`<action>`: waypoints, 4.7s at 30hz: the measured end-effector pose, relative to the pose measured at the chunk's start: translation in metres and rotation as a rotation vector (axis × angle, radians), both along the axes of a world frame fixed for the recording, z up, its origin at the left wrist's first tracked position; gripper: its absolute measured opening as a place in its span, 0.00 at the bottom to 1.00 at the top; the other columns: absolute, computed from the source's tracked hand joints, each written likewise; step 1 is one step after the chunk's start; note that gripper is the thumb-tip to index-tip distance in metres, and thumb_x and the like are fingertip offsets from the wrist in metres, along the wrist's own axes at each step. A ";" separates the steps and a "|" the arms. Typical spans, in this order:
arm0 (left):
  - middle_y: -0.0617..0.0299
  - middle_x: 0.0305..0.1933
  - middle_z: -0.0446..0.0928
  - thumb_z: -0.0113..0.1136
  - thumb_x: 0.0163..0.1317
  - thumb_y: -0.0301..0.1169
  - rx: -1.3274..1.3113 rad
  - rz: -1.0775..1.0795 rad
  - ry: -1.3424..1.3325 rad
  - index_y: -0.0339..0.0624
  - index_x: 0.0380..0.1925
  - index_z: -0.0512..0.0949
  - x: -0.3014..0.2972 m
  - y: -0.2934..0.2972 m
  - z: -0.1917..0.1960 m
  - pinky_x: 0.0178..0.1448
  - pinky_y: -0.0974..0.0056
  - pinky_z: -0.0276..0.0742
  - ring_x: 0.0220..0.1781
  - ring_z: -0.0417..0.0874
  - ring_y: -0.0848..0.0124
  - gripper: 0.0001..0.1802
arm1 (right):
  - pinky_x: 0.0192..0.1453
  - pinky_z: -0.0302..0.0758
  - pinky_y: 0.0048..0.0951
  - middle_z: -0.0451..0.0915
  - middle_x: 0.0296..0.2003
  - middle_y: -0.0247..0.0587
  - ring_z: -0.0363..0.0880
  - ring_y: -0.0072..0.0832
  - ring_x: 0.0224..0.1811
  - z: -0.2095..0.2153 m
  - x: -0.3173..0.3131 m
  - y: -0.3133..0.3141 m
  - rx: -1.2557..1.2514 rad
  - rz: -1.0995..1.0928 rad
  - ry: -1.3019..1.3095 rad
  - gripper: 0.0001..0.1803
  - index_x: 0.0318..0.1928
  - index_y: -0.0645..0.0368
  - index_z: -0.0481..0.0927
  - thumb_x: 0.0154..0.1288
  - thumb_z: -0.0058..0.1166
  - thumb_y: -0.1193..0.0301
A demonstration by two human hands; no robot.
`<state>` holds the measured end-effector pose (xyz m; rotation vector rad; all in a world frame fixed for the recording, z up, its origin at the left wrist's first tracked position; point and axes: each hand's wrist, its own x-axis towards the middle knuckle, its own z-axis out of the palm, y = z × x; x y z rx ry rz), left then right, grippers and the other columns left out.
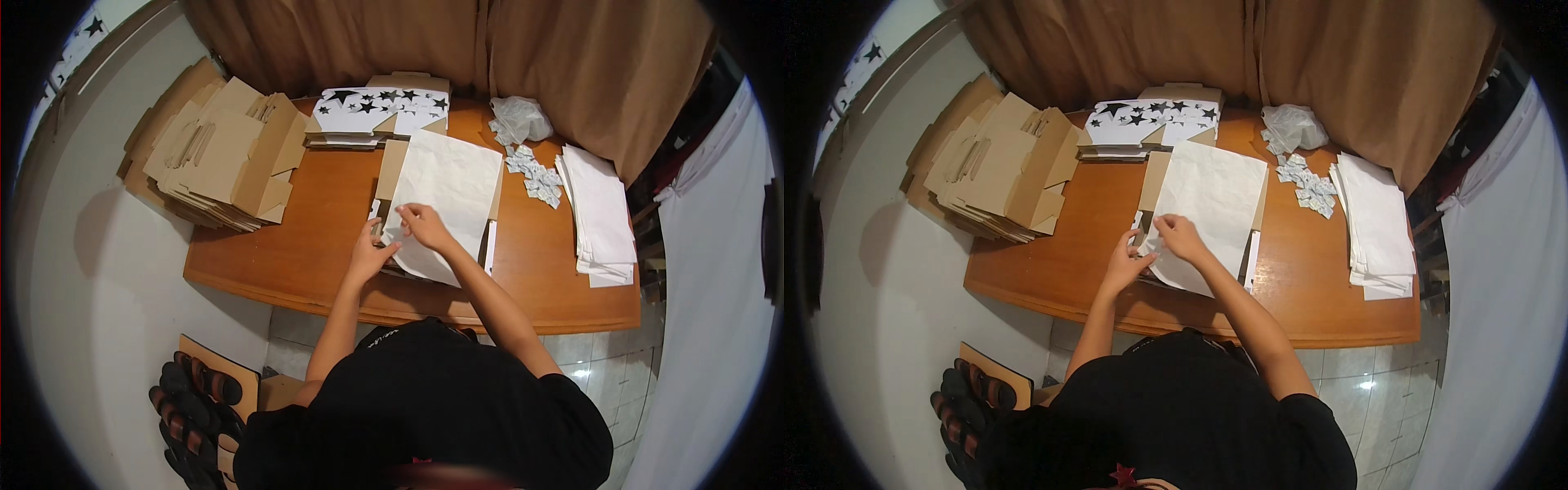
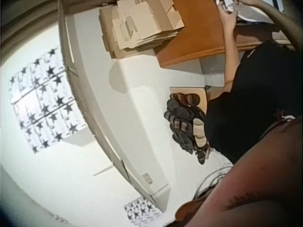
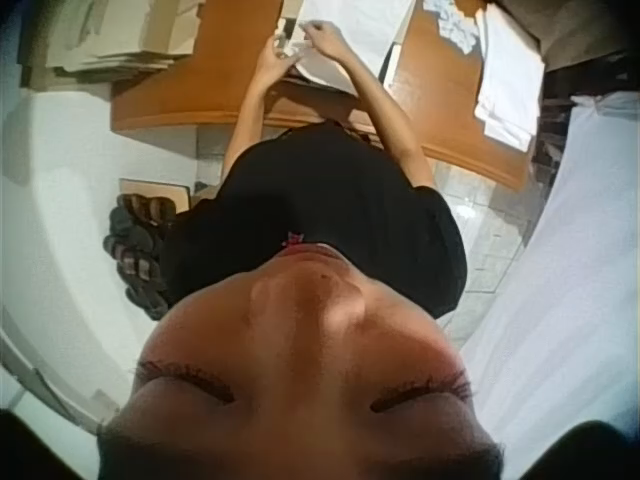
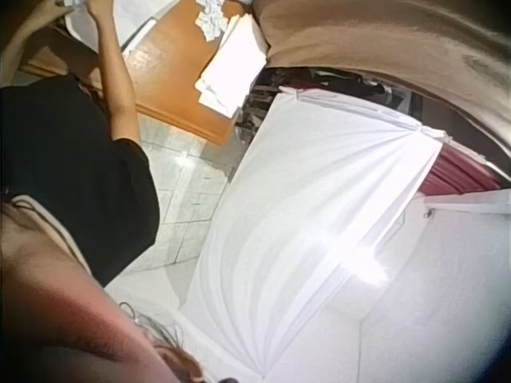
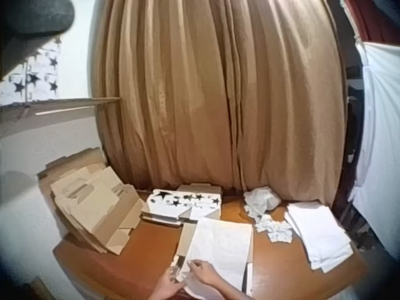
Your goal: Packing pairs of sandals into branded boxes with tissue paper.
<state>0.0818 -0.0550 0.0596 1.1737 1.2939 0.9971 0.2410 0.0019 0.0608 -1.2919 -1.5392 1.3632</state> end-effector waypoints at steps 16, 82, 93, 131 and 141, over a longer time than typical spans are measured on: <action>0.45 0.46 0.76 0.61 0.44 0.22 0.333 -0.330 0.563 0.32 0.43 0.75 -0.025 -0.005 0.023 0.54 0.58 0.71 0.49 0.76 0.52 0.21 | 0.64 0.47 0.64 0.58 0.63 0.46 0.50 0.48 0.67 -0.025 0.061 0.014 0.456 -0.270 -0.889 0.28 0.55 0.46 0.70 0.52 0.58 0.61; 0.54 0.39 0.81 0.60 0.48 0.26 0.277 -1.170 0.459 0.44 0.39 0.80 0.032 0.121 -0.103 0.43 0.61 0.73 0.38 0.79 0.63 0.15 | 0.44 0.73 0.41 0.71 0.44 0.43 0.72 0.39 0.46 -0.029 0.008 -0.044 0.450 0.323 -0.696 0.08 0.34 0.56 0.79 0.49 0.58 0.72; 0.55 0.62 0.67 0.61 0.48 0.28 0.316 -1.418 0.662 0.52 0.40 0.81 0.036 0.114 -0.082 0.62 0.56 0.64 0.61 0.68 0.54 0.16 | 0.38 0.73 0.37 0.79 0.24 0.43 0.78 0.38 0.30 0.030 0.022 -0.050 0.208 0.430 -0.660 0.06 0.33 0.59 0.78 0.54 0.55 0.71; 0.53 0.45 0.79 0.48 0.54 0.25 0.152 -1.283 0.846 0.47 0.44 0.80 0.006 0.092 -0.019 0.54 0.60 0.71 0.52 0.76 0.55 0.18 | 0.65 0.44 0.63 0.57 0.62 0.53 0.50 0.48 0.67 -0.001 0.043 -0.046 0.436 -0.314 -0.923 0.28 0.55 0.52 0.69 0.53 0.58 0.61; 0.53 0.34 0.81 0.62 0.53 0.36 0.105 -0.955 0.528 0.40 0.36 0.82 -0.044 0.036 0.019 0.45 0.64 0.74 0.38 0.81 0.64 0.14 | 0.63 0.56 0.50 0.79 0.37 0.40 0.76 0.36 0.43 -0.007 0.014 -0.088 0.348 0.128 -0.657 0.20 0.38 0.57 0.79 0.55 0.53 0.54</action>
